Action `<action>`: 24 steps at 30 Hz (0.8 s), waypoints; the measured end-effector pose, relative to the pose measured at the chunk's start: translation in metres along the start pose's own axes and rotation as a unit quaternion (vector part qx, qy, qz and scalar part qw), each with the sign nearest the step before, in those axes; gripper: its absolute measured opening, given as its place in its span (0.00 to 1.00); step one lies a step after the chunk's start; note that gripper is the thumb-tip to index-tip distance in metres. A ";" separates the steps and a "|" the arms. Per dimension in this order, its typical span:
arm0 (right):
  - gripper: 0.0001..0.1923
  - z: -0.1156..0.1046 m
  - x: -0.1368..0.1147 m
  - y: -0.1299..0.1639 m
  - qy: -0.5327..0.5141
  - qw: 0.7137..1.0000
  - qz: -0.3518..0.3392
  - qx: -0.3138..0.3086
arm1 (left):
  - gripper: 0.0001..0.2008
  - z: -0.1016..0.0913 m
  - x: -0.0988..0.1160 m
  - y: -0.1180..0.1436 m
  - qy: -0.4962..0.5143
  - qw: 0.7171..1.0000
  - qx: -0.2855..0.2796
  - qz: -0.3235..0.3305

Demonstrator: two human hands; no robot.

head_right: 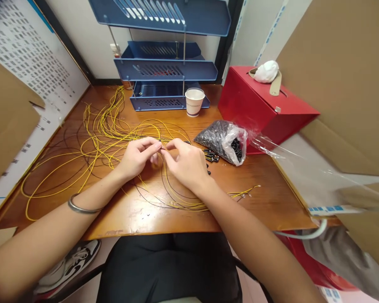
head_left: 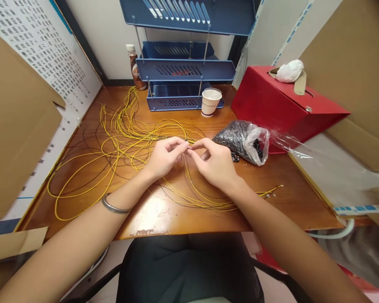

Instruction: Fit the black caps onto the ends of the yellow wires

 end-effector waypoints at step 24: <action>0.04 0.003 -0.010 0.002 -0.010 0.993 -0.105 -0.048 | 0.15 0.007 0.005 0.007 -0.078 0.995 -0.038 0.047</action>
Point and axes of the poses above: each hand's wrist, its own y-axis away from the middle knuckle, its own z-axis out of the palm, x = y × z, the point moved 9 cm from there along -y, towards the middle knuckle, and after that the axes turned 13 degrees about x, right-handed, at the moved point
